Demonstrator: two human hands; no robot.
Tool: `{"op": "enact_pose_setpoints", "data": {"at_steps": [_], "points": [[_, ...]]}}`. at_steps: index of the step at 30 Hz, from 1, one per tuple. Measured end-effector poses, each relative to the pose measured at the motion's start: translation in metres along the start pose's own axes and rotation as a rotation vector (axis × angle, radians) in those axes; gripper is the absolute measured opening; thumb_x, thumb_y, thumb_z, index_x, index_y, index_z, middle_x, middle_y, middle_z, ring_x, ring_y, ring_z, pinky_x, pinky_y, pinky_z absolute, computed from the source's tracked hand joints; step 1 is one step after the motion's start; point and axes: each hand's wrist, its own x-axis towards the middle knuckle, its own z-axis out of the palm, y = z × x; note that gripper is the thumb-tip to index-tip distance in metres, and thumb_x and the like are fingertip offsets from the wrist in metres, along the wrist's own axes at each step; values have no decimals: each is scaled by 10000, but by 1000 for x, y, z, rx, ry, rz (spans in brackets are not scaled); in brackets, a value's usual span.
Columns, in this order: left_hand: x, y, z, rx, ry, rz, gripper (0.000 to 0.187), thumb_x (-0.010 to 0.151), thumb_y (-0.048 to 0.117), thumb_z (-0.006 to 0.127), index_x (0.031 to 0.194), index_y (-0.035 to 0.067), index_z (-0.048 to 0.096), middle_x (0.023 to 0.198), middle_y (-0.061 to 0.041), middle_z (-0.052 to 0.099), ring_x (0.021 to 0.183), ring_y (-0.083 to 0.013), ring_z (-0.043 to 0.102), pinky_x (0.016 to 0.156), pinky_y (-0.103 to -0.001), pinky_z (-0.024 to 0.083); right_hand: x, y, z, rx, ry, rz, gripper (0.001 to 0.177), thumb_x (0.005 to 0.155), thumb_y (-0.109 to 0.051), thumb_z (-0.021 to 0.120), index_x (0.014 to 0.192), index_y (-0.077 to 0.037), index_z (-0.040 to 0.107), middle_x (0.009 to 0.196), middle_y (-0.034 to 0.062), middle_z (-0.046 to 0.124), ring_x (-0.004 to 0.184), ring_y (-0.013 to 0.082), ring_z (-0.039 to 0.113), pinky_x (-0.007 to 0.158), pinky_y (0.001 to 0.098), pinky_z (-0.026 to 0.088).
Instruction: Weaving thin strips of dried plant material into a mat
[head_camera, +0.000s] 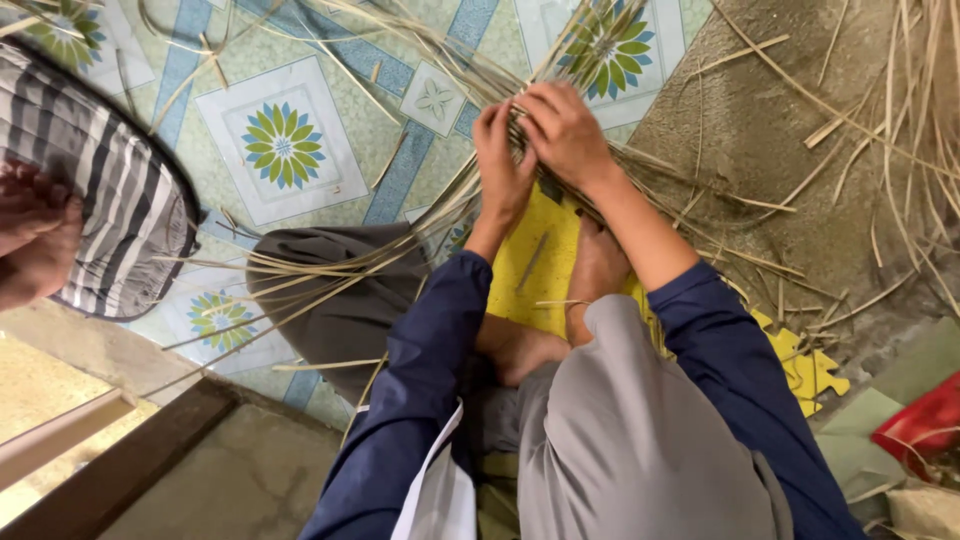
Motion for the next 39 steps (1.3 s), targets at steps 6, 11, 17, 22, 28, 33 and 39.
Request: {"op": "enact_pose_setpoints", "data": {"at_steps": [6,11,17,22,28,33,39], "points": [[16,-27,-19,-317,304,-263,336,924,-3,623,1252,68,647,1135,-66,627,985,-173,661,882,-304,591,-3,-22,-13,-10,7,-13,219,900,-25,722,1112,31,711,1174,102,655,1041,273,611,951,363,516],[41,-36,-35,-390,-46,-487,350,772,79,818,1069,-67,706,878,-113,793,740,-160,743,673,-259,615,-7,-16,-6,137,64,19,199,1023,-115,663,1144,33,717,1175,111,647,1015,277,587,928,376,514],[50,-104,6,11,-86,-443,299,624,270,931,848,135,787,727,-62,767,746,-264,785,664,-355,602,-26,7,15,174,97,-21,510,916,-433,823,1198,-21,715,1191,171,639,1106,371,617,1016,463,504],[52,-97,-8,-75,-133,-434,291,697,244,915,916,117,772,757,-83,771,737,-240,783,655,-340,600,-28,12,12,263,189,64,450,921,-389,816,1196,-45,723,1197,153,657,1120,354,641,1018,448,508],[56,-46,-79,-249,-77,-495,426,917,215,716,1270,-3,619,1083,-160,717,910,-215,701,771,-323,610,-53,71,-119,-26,295,607,476,930,71,745,1353,-68,578,1376,172,498,1222,352,544,997,502,549],[42,-32,-92,-326,42,-305,299,934,117,677,1205,-5,638,1017,-111,693,834,-158,618,709,-264,523,-154,157,-145,-534,-8,839,511,1057,-166,767,1496,-9,560,1365,257,587,1203,463,591,1067,680,133],[16,42,-62,-187,-68,-87,180,963,81,663,1143,80,669,1050,-92,737,866,-192,707,715,-316,637,-183,144,-145,-751,-4,632,111,1071,-148,725,1027,-103,817,859,20,668,681,131,559,714,314,493]]}}
